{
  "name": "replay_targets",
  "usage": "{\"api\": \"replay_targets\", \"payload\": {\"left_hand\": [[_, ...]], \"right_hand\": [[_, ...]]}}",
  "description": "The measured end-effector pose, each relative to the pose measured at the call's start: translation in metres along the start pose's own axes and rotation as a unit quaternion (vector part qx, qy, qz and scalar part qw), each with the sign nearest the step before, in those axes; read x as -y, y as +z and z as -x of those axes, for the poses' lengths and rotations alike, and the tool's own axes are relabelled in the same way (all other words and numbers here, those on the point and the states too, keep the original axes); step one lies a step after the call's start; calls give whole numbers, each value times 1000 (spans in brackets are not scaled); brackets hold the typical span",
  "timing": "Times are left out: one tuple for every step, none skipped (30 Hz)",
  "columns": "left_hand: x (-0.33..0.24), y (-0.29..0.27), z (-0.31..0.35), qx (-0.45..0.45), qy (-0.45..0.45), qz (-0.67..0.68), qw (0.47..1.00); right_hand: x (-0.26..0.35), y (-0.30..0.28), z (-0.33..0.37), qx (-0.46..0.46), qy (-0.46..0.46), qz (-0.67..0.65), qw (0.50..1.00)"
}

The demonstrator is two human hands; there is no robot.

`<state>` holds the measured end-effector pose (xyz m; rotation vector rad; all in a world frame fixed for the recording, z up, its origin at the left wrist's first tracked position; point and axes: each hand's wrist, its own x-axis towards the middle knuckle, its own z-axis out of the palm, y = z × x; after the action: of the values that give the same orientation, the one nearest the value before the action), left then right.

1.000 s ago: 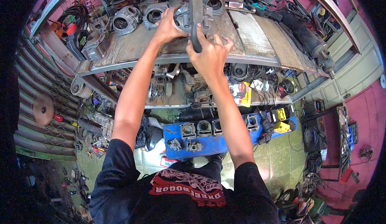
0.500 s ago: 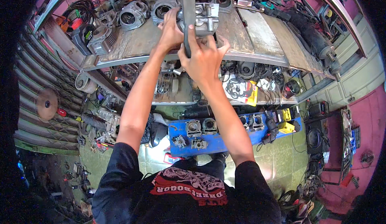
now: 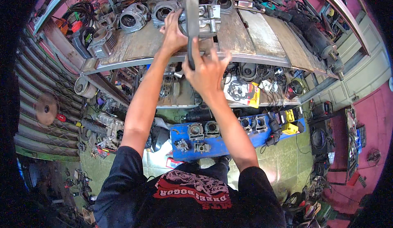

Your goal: The person uses a wire brush to scrub the surfaces of several metallic engine cylinder heads placed on a workbench. They systematically clean the faces and edges of each part, rotating them to access different areas, and then place the cleaned items into a blue tray.

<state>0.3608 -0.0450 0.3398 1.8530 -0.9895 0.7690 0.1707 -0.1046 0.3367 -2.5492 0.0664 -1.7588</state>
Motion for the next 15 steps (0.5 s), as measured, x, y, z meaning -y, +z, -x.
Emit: {"api": "replay_targets", "payload": {"left_hand": [[4, 0, 1, -2, 1, -4, 1000], [7, 1, 3, -3, 3, -8, 1000], [7, 2, 2, -4, 6, -10, 1000], [8, 1, 1, -5, 12, -4, 1000], [8, 1, 1, -6, 19, 2, 1000], [5, 3, 2, -4, 27, 11, 1000], [3, 3, 2, -4, 25, 17, 1000], [1, 4, 1, -3, 24, 23, 999], [2, 4, 1, -4, 21, 26, 999], [4, 4, 0, 0, 17, 25, 1000], [6, 5, -3, 5, 13, 23, 1000], [10, 5, -1, 10, 7, 21, 1000], [13, 6, 0, 7, 18, 27, 999], [16, 6, 3, 5, 29, 33, 999], [16, 6, 4, 4, 40, 41, 998]], "right_hand": [[6, -5, 8, 6, 0, -12, 1000], [11, -10, 13, 22, 7, -28, 999], [14, -17, 17, 37, 15, -40, 998], [16, -21, 16, 53, 23, -53, 997], [15, -21, 10, 40, 24, -45, 998], [12, -19, 2, 19, 24, -33, 999], [7, -13, -7, -1, 24, -22, 999], [3, -8, -14, -22, 25, -11, 999], [4, -3, -18, -19, 27, -6, 999], [6, -2, -15, -16, 21, -9, 1000], [8, -1, -9, -13, 15, -13, 1000], [11, 0, 0, -9, 8, -18, 1000], [17, -5, 12, 31, 30, -34, 998], [20, -8, 18, 43, 26, -44, 998], [21, -14, 22, 55, 23, -52, 997]]}}
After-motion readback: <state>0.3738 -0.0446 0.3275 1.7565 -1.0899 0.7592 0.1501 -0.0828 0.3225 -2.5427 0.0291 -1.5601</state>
